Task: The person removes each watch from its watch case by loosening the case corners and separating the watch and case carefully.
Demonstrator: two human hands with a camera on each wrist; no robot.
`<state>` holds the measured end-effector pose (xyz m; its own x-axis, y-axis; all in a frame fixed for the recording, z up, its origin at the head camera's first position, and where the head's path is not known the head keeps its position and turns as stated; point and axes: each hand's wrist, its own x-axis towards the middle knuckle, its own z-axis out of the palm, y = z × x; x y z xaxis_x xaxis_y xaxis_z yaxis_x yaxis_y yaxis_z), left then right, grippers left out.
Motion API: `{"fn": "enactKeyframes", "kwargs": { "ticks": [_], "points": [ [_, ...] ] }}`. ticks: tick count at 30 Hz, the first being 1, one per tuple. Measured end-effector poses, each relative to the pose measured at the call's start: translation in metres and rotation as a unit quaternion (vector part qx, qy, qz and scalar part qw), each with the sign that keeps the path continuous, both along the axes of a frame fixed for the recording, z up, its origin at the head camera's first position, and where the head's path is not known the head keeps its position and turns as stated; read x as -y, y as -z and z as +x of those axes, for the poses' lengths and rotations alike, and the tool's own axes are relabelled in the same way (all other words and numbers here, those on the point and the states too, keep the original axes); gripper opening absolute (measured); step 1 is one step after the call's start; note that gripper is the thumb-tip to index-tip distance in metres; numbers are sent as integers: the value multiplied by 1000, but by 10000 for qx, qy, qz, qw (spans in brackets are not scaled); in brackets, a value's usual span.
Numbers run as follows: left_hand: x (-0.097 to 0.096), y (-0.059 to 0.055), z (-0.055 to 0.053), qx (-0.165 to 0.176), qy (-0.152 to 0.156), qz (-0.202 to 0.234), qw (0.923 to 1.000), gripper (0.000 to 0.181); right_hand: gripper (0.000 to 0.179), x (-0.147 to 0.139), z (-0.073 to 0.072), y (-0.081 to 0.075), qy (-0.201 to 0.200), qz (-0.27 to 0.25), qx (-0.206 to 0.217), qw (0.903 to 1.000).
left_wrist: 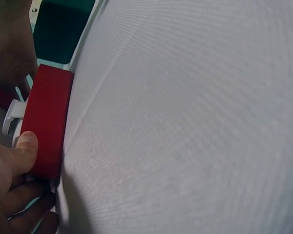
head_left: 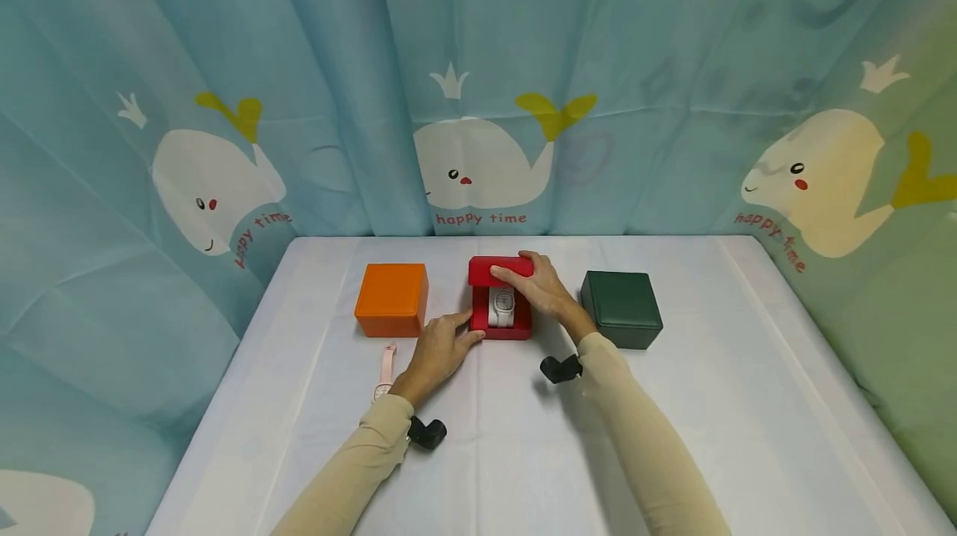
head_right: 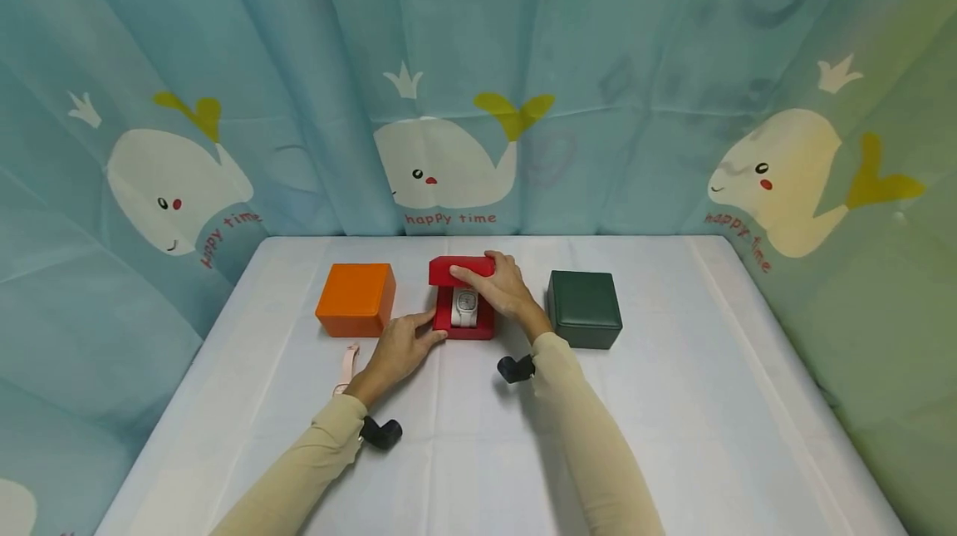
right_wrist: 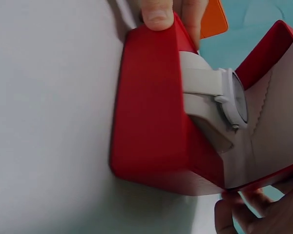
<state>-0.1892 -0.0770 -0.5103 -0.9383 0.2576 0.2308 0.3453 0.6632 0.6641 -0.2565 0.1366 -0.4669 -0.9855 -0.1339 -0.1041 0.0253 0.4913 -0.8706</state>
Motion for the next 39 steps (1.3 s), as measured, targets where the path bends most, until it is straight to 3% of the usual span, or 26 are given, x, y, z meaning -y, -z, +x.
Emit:
{"fn": "enactKeyframes", "kwargs": {
  "ticks": [11,23,32,39],
  "points": [
    [1,2,-1,14,-45,-44,10000,53,101,-3,-6,-6,-161,160,130,9997],
    [1,2,0,-107,-81,-215,9997,53,90,-3,-11,-11,-293,-235,194,9991],
    [0,5,3,-67,-67,-102,9999,54,95,-4,-10,-18,-118,-157,646,9977],
    [0,6,2,-173,-180,-27,9997,55,90,2,-13,-24,-152,-596,589,9964]
  ]
}}
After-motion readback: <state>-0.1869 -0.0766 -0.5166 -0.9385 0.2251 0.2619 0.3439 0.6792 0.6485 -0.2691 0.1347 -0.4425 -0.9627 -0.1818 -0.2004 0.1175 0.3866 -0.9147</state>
